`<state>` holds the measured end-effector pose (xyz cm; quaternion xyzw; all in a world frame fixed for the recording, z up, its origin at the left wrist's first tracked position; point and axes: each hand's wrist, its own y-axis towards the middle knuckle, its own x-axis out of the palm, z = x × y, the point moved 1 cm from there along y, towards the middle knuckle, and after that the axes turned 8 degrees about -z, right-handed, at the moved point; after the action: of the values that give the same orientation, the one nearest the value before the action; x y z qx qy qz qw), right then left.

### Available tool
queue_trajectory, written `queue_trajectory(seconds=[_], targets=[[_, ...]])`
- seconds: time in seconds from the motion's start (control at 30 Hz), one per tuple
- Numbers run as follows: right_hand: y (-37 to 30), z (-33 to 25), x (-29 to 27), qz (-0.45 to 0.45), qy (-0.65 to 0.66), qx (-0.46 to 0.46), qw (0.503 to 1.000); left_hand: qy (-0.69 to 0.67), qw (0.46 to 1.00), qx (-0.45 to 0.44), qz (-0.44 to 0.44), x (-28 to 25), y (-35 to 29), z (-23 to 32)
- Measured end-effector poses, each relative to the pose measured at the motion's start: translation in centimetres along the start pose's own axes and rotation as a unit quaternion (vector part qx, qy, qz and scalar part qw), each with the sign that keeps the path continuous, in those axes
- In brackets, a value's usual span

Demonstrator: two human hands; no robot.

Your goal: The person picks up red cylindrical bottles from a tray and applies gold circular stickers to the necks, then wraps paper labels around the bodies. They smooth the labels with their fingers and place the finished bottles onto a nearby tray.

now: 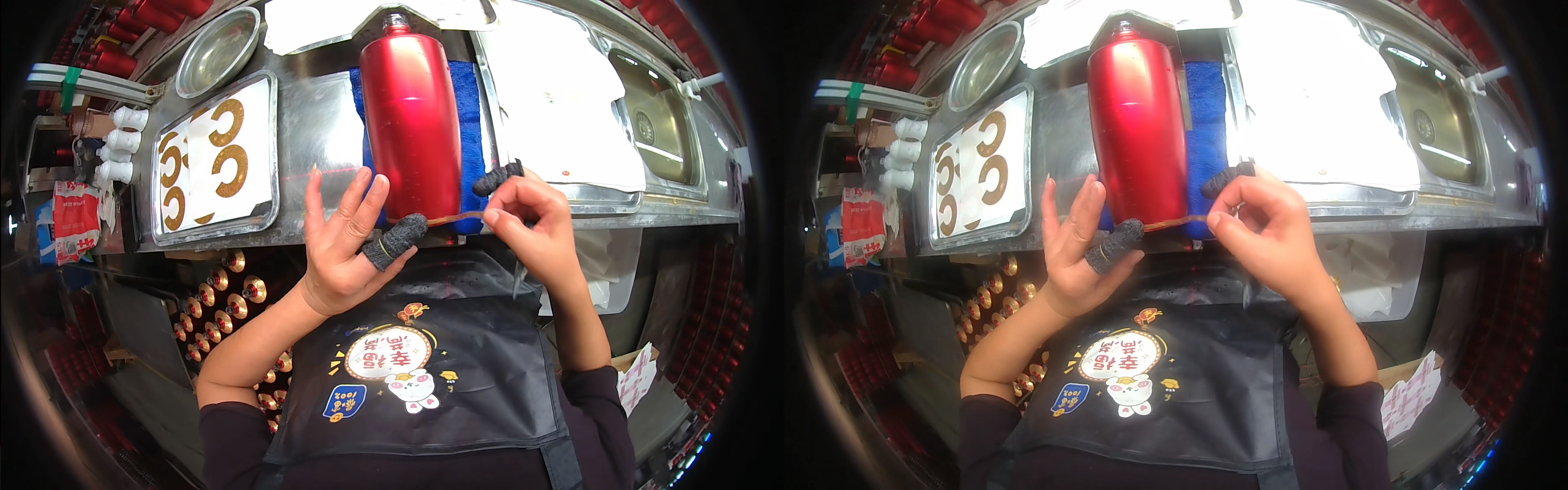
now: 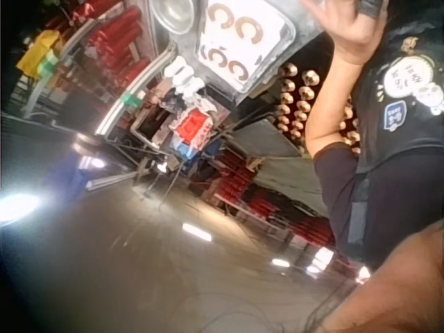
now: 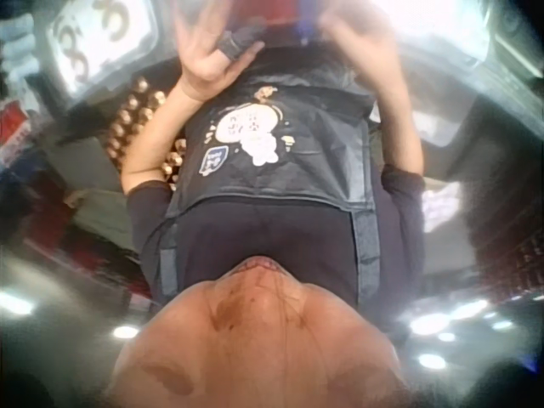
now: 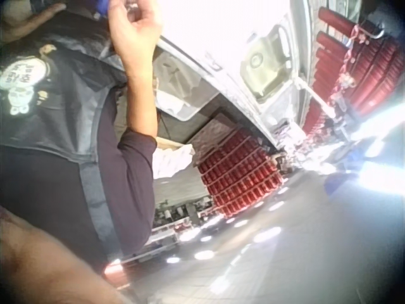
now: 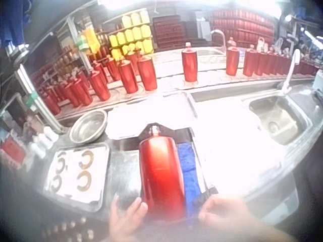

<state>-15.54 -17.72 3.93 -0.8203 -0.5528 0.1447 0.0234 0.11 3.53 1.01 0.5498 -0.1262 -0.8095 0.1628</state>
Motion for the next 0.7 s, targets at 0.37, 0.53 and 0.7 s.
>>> queue_trajectory(seconds=[0.37, 0.53, 0.7], targets=[[-0.9, -0.4, -0.1, 0.027, 0.004, -0.024, 0.999, -0.012, 0.998, -0.055, 0.004, 0.4, -1.1, -0.2], [-0.6, 1.0, 0.1, 0.028, 0.019, -0.004, 0.999, 0.029, 1.0, -0.004, -0.01, -0.1, 0.3, 0.1], [-0.3, 1.4, 0.4, 0.015, 0.015, -0.004, 1.0, 0.077, 0.997, 0.003, 0.02, -0.1, 2.6, 1.1]])
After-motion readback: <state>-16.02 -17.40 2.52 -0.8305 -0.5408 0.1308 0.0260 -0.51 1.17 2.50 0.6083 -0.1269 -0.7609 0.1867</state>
